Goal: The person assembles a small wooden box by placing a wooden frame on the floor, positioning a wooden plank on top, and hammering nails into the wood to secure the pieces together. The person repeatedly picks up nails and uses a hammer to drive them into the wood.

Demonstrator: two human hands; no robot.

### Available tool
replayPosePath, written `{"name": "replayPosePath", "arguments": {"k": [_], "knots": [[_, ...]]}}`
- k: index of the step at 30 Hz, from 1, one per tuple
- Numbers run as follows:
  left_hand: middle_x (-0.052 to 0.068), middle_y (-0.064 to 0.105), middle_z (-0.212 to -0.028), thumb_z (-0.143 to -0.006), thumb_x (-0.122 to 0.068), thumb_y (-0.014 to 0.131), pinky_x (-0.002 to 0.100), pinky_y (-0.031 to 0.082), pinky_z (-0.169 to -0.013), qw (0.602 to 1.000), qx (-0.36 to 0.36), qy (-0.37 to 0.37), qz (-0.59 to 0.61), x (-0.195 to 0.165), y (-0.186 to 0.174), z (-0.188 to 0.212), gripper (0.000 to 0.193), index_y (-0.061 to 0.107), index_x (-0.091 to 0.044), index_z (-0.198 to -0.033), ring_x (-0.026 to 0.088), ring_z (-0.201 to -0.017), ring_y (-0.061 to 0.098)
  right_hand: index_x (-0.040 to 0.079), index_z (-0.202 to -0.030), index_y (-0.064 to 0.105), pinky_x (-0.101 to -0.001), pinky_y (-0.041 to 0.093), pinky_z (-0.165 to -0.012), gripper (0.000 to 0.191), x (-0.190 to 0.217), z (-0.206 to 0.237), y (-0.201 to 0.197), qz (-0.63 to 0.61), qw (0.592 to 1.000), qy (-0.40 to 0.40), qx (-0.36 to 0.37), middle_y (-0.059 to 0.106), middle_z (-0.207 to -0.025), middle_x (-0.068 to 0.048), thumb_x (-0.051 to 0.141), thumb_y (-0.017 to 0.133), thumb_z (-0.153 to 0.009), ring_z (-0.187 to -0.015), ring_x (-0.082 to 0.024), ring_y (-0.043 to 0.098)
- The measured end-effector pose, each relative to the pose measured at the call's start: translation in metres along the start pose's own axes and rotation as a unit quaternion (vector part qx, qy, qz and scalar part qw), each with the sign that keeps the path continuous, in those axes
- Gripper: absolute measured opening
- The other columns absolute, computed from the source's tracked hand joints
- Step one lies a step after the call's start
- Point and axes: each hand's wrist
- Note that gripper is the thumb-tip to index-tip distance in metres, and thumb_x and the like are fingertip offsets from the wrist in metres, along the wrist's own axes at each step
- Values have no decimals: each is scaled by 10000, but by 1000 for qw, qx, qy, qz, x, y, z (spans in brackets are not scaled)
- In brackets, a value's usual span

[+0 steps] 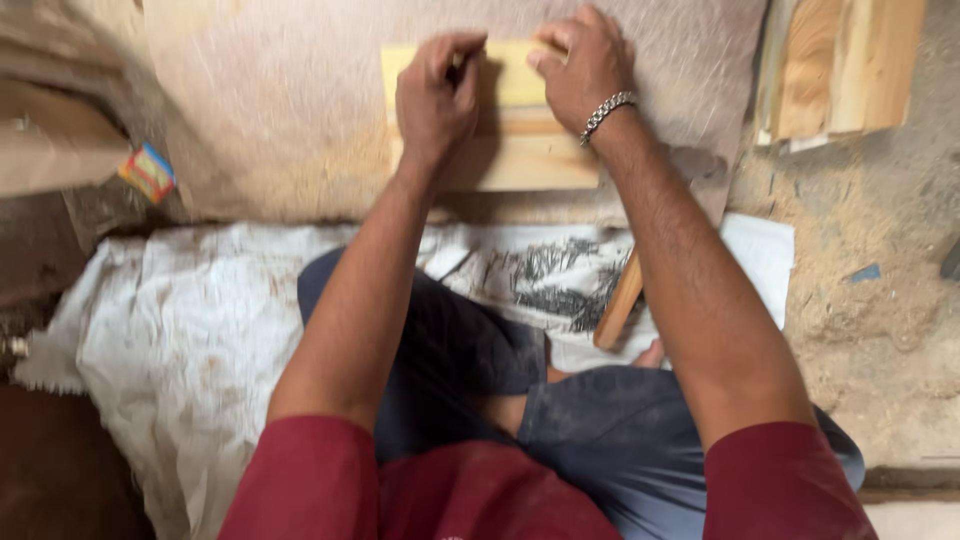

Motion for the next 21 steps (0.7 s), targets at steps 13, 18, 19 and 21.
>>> {"name": "replayPosePath", "arguments": {"k": [13, 18, 19, 21], "knots": [[18, 780, -990, -1009, -167, 713, 238, 615, -599, 998, 35, -11, -51, 15, 10, -3, 65, 727, -160, -1072, 93, -740, 757, 166, -1300, 696, -556, 271, -1231, 345, 17, 11, -8, 54, 995, -3, 80, 667, -1294, -73, 270, 763, -978, -1307, -261, 562], [19, 775, -1003, -1011, -166, 716, 237, 649, -682, 998, 13, 21, -52, 15, 9, -3, 72, 722, -153, -1082, 102, -821, 773, 53, -1488, 490, -568, 200, -1204, 945, 32, 19, -18, 125, 967, -104, 198, 403, -1538, -226, 509, 877, -755, -1444, -379, 328], [22, 773, -1008, -1010, -170, 720, 238, 650, -684, 999, 13, 22, -46, 16, 10, -3, 80, 722, -153, -1089, 106, -832, 776, 66, -1508, 458, -559, 190, -1211, 1048, 37, 21, -18, 151, 956, -102, 229, 345, -1566, -240, 561, 888, -691, -1466, -396, 272], [23, 773, -1017, -1012, -170, 723, 242, 655, -700, 999, 12, 19, -43, 15, 8, -2, 91, 723, -153, -1102, 114, -850, 782, 81, -1525, 422, -556, 180, -1209, 1180, 46, 25, -16, 187, 939, -110, 265, 248, -1602, -267, 635, 901, -600, -1490, -420, 190]]}}
Point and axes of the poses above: each hand's wrist, its own z-axis away from the middle knuckle, its own y-axis out of the palm, x = y × z
